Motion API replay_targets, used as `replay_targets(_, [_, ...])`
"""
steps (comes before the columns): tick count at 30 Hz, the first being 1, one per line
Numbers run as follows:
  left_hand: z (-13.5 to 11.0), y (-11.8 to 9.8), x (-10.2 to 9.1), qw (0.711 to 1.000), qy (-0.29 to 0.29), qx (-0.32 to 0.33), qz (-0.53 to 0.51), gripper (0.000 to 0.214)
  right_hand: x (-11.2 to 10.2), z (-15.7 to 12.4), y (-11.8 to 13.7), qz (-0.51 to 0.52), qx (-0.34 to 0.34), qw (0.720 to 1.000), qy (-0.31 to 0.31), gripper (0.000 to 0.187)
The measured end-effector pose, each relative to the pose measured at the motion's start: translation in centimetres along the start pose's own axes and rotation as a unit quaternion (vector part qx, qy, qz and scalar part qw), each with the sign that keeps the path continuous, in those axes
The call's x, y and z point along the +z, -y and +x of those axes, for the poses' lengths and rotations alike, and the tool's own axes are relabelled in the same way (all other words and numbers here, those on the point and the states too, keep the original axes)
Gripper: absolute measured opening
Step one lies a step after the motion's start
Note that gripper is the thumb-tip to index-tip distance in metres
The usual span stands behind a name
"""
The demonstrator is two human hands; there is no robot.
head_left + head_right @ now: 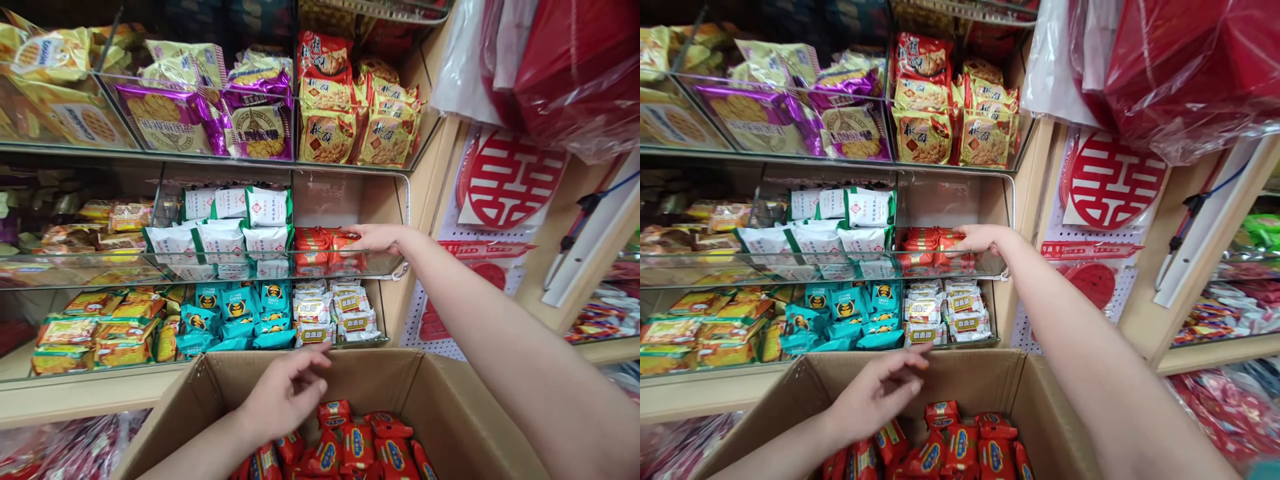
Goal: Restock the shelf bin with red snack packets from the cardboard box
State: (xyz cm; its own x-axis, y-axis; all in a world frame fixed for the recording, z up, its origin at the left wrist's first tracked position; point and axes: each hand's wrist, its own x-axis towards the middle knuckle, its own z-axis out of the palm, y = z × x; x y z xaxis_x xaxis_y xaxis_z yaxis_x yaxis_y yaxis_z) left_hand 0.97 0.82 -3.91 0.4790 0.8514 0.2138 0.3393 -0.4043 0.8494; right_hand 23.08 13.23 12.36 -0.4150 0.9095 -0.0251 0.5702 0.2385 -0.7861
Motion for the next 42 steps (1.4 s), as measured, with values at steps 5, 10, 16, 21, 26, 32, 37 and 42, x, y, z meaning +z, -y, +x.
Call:
replay_targets(5, [-0.7,-1.4,0.5,0.930,0.135,0.171,0.297,0.030,-0.1,-0.1,0.1,-0.021,-0.015,1.000,-0.001,0.089])
replay_targets(10, [-1.0,0.2,0.6,0.900,0.242,-0.028,0.361,0.030,-0.4,0.1,-0.2,-0.029,-0.023,0.999,-0.021,0.087])
replay_targets(16, [-1.4,2.9,0.1,0.847,0.272,-0.167,0.424,0.054,-0.1,0.0,-0.1,0.006,-0.002,1.000,-0.006,0.087])
replay_targets(21, [-1.4,2.3,0.6,0.841,0.268,-0.177,0.435,0.057,0.2,0.0,0.5,-0.008,0.008,1.000,0.011,0.083])
replay_targets(26, [-1.6,2.0,1.5,0.837,0.253,-0.180,0.450,0.054,0.3,0.1,1.1,-0.061,0.066,0.995,0.031,0.092])
replay_targets(32, [-1.4,2.1,1.4,0.833,0.262,-0.182,0.453,0.053,-0.4,0.4,0.3,-0.047,-0.033,0.998,-0.007,0.070])
replay_targets(37, [-1.5,2.6,1.5,0.830,0.264,-0.175,0.460,0.054,-0.4,0.9,0.2,-0.063,0.007,0.996,0.056,0.059])
replay_targets(42, [-1.6,2.7,1.6,0.828,0.269,-0.165,0.463,0.053,-0.5,0.7,-0.1,-0.040,-0.051,0.998,0.005,0.046])
